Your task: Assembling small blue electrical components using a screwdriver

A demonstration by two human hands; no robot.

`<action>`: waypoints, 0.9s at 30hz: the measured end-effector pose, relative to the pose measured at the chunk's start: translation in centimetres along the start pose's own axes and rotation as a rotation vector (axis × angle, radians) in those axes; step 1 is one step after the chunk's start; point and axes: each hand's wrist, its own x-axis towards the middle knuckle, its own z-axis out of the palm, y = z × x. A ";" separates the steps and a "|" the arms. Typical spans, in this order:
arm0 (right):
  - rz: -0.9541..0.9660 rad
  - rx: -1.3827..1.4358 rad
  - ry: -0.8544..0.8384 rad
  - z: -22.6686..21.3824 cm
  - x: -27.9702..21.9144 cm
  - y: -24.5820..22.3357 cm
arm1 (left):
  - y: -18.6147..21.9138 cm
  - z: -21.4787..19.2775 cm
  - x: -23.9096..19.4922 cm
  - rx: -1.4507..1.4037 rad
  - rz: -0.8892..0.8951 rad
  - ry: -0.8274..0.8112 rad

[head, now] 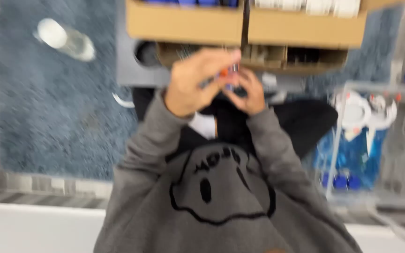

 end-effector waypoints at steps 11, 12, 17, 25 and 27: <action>0.062 0.051 -0.196 -2.1 0.0 0.6 | 4.1 -3.7 -4.0 -0.491 -0.067 -0.157; 0.094 0.080 -0.219 -2.6 -0.1 0.3 | 4.8 -3.8 -5.1 -0.446 -0.191 -0.145; 0.185 0.098 -0.006 -6.6 -1.2 -1.8 | 4.3 -2.4 -11.5 -0.297 -0.481 -0.200; 0.253 0.189 0.220 -8.9 -7.9 1.1 | -5.4 4.2 -21.5 -0.057 -0.326 -0.277; 0.238 0.091 0.195 -9.1 -7.8 0.6 | -7.3 5.8 -21.4 0.146 -0.171 -0.221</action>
